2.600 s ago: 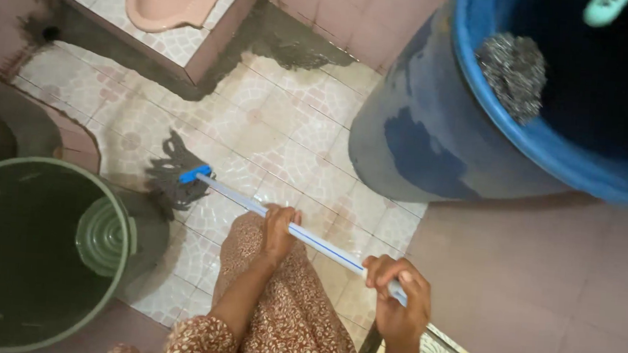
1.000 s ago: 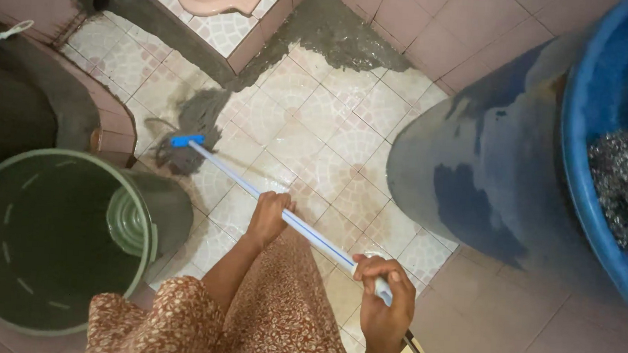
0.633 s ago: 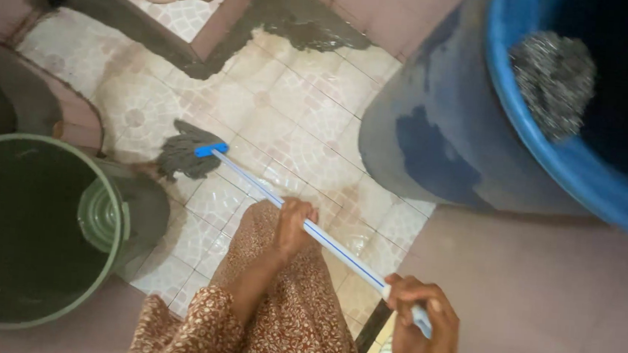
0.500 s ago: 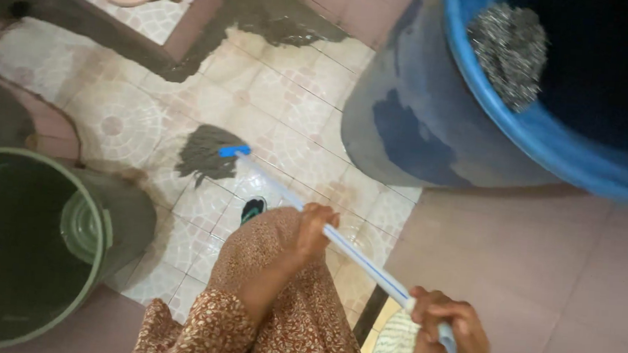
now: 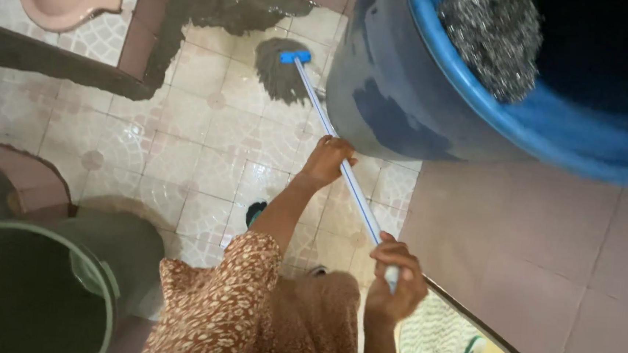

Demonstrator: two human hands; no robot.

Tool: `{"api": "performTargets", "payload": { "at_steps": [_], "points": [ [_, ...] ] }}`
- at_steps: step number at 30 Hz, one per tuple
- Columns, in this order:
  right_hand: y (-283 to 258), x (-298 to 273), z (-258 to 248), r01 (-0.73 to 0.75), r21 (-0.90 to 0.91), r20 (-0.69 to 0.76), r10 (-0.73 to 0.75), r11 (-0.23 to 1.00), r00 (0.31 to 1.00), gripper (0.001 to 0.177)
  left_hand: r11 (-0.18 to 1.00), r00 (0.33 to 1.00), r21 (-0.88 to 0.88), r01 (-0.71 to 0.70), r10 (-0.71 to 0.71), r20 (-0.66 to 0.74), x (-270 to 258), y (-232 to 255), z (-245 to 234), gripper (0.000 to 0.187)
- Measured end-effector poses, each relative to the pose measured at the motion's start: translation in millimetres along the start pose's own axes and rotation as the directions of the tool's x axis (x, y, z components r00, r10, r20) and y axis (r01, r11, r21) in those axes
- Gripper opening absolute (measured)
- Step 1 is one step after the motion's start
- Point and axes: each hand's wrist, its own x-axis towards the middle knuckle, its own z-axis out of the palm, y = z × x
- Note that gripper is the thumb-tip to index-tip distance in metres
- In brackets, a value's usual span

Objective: Mopping a tiled bathroom floor around a squat toilet and water buckets.

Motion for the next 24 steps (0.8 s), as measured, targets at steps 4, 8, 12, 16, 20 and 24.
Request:
{"api": "performTargets", "payload": {
  "at_steps": [4,8,12,16,20,24],
  "points": [
    [11.5,30.2,57.2,-0.091,-0.043,0.037,0.092,0.995,0.995,0.041,0.994,0.996,0.091,0.056,-0.062,0.064,24.2,-46.2,-29.4,0.01],
    [7.8,39.5,81.9,-0.163,0.06,0.11,0.156,0.985,0.982,0.041,0.965,0.965,0.06,0.257,-0.259,0.042,-7.8,-66.0,-66.1,0.008],
    [6.0,50.6,94.5,-0.247,0.137,0.208,0.215,0.959,0.954,0.04,0.911,0.924,0.16,0.381,-0.369,-0.098,-46.4,-78.3,-90.5,0.008],
    [16.8,44.0,100.9,-0.303,0.188,0.266,0.248,0.934,0.931,0.041,0.843,0.87,0.216,0.493,-0.483,-0.1,-91.8,-67.0,-127.1,0.007],
    [16.0,27.3,97.7,-0.409,0.237,0.34,0.319,0.881,0.885,0.043,0.756,0.809,0.295,0.585,-0.568,-0.15,-143.2,-48.7,-141.3,0.012],
    [-2.7,13.7,66.9,-0.431,0.161,0.385,0.346,0.888,0.856,0.044,0.701,0.738,0.238,0.672,-0.657,-0.151,-171.9,-2.8,-136.7,0.021]
  ]
}}
